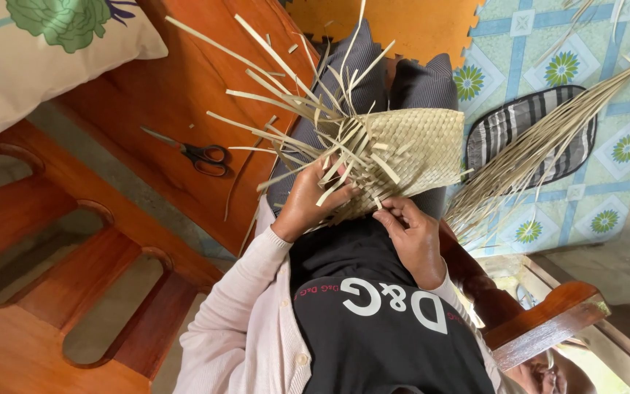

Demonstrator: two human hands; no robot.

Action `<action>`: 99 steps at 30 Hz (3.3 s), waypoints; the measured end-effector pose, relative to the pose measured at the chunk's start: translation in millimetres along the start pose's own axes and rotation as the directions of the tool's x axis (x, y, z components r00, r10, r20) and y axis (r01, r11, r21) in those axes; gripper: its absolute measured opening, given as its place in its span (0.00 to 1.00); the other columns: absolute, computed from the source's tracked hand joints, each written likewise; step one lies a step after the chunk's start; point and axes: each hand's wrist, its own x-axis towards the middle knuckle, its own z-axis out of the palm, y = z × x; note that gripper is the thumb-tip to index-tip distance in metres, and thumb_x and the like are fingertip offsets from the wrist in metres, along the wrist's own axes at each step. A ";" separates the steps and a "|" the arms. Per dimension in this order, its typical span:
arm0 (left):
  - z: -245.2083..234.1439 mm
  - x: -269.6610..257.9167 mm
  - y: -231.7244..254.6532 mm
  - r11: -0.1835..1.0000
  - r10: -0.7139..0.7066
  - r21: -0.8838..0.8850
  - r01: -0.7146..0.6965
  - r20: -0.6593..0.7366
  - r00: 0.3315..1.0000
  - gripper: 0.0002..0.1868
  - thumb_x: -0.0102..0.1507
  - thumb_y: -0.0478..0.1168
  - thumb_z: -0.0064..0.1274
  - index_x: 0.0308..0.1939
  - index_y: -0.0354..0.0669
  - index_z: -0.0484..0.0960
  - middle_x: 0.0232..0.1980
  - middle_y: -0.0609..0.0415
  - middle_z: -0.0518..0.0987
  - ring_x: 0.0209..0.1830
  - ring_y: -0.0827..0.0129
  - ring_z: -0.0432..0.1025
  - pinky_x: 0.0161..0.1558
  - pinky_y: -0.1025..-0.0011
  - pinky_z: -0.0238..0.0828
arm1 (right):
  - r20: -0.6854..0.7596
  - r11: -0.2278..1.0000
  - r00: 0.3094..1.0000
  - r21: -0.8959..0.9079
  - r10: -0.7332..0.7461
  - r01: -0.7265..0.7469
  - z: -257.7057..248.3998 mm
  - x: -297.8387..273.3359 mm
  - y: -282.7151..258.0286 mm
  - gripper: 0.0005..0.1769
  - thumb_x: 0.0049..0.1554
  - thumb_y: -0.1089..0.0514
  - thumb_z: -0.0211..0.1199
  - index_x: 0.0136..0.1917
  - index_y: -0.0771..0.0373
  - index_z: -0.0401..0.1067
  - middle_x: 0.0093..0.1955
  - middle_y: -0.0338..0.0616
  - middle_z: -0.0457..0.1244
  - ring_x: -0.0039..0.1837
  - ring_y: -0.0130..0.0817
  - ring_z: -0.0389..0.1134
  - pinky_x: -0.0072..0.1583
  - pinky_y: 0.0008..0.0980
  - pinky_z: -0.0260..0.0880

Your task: A person is weaving a basket by hand, tucking in loose strands of dried plant material and occasionally using scissors to trim them.

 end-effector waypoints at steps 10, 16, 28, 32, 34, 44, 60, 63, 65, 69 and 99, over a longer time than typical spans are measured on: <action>-9.9 3.0 -54.9 0.989 0.052 -0.138 -0.053 -0.010 0.999 0.18 0.55 0.37 0.72 0.41 0.37 0.79 0.34 0.47 0.79 0.33 0.68 0.76 0.38 0.71 0.78 | 0.002 0.997 0.997 0.026 -0.078 0.078 0.9 -0.9 16.3 0.11 0.58 0.63 0.72 0.54 0.68 0.78 0.35 0.51 0.70 0.30 0.36 0.70 0.32 0.32 0.69; -28.0 -33.2 -7.4 0.944 0.151 0.326 -0.058 -0.269 0.951 0.12 0.64 0.44 0.62 0.40 0.39 0.79 0.29 0.47 0.77 0.28 0.63 0.72 0.33 0.67 0.70 | -0.013 0.989 0.993 0.090 -0.113 0.114 6.9 -0.1 32.5 0.11 0.57 0.66 0.71 0.54 0.70 0.78 0.34 0.48 0.69 0.28 0.32 0.68 0.32 0.30 0.69; 19.1 -14.4 -46.8 0.955 -0.223 0.178 0.238 -0.100 0.970 0.22 0.54 0.52 0.70 0.46 0.46 0.87 0.41 0.46 0.84 0.40 0.62 0.76 0.44 0.69 0.71 | 0.020 0.986 1.000 0.169 0.005 -0.008 11.4 6.0 3.6 0.09 0.60 0.65 0.68 0.54 0.70 0.74 0.41 0.53 0.72 0.28 0.32 0.69 0.32 0.28 0.70; 34.9 -13.4 -45.0 0.965 -0.193 -0.218 0.145 -0.214 0.958 0.16 0.51 0.38 0.73 0.38 0.37 0.85 0.27 0.56 0.80 0.28 0.80 0.71 0.32 0.85 0.69 | 0.032 0.990 0.999 0.140 -0.039 0.034 14.5 9.6 -7.7 0.09 0.60 0.64 0.67 0.53 0.70 0.72 0.29 0.49 0.69 0.24 0.30 0.66 0.32 0.29 0.69; 36.9 -14.7 -32.1 0.956 -0.190 -0.264 0.127 -0.230 0.954 0.16 0.51 0.37 0.74 0.38 0.35 0.84 0.26 0.55 0.80 0.27 0.80 0.71 0.32 0.84 0.70 | 0.035 0.993 0.998 0.104 -0.061 0.057 15.6 11.0 -7.2 0.09 0.60 0.64 0.68 0.52 0.70 0.72 0.32 0.50 0.71 0.25 0.31 0.68 0.32 0.31 0.69; 49.4 -8.6 -60.0 0.935 -0.273 -0.314 0.166 -0.335 0.902 0.16 0.51 0.43 0.75 0.36 0.36 0.88 0.23 0.51 0.81 0.25 0.81 0.68 0.28 0.78 0.70 | 0.044 0.994 0.993 0.021 -0.106 0.105 9.8 6.1 7.8 0.09 0.64 0.61 0.64 0.57 0.64 0.73 0.34 0.49 0.71 0.31 0.34 0.71 0.36 0.34 0.73; 41.2 -0.7 -63.3 0.933 -0.249 -0.332 0.141 -0.309 0.918 0.18 0.54 0.42 0.73 0.40 0.33 0.87 0.24 0.53 0.80 0.28 0.80 0.69 0.31 0.79 0.70 | 0.176 0.986 0.978 -0.103 -0.114 0.134 -9.6 0.0 -32.2 0.22 0.67 0.58 0.57 0.73 0.52 0.71 0.54 0.56 0.72 0.55 0.53 0.74 0.49 0.48 0.78; 38.7 -2.4 -55.3 0.939 -0.239 -0.312 0.144 -0.293 0.926 0.18 0.54 0.42 0.73 0.40 0.32 0.87 0.24 0.53 0.80 0.28 0.80 0.68 0.31 0.80 0.69 | 0.202 0.979 0.973 -0.147 -0.107 0.139 -13.3 -4.7 -19.7 0.23 0.67 0.57 0.56 0.75 0.50 0.70 0.57 0.55 0.71 0.58 0.55 0.72 0.53 0.51 0.77; 39.4 -1.5 -47.1 0.940 -0.240 -0.308 0.145 -0.298 0.924 0.15 0.55 0.41 0.72 0.39 0.34 0.87 0.24 0.54 0.80 0.27 0.81 0.68 0.30 0.81 0.68 | 0.233 0.978 0.968 -0.159 -0.093 0.132 -17.7 -2.6 -20.7 0.24 0.67 0.57 0.54 0.76 0.47 0.69 0.51 0.54 0.72 0.52 0.52 0.74 0.48 0.47 0.77; 27.4 4.1 -47.9 0.949 -0.228 -0.279 0.149 -0.277 0.933 0.15 0.54 0.43 0.73 0.38 0.38 0.88 0.24 0.56 0.81 0.26 0.83 0.67 0.29 0.81 0.68 | 0.245 0.980 0.967 -0.164 -0.071 0.114 -15.7 -5.6 -10.6 0.27 0.66 0.59 0.53 0.77 0.46 0.68 0.42 0.55 0.73 0.44 0.49 0.76 0.43 0.44 0.76; 9.5 -9.0 -15.4 0.975 -0.043 0.217 0.046 -0.018 0.999 0.25 0.52 0.45 0.69 0.51 0.40 0.86 0.40 0.38 0.85 0.44 0.49 0.80 0.46 0.60 0.75 | 0.248 0.843 0.878 -0.266 -0.410 0.468 -11.4 93.0 -93.0 0.11 0.60 0.63 0.68 0.57 0.59 0.80 0.43 0.45 0.74 0.47 0.45 0.75 0.45 0.40 0.76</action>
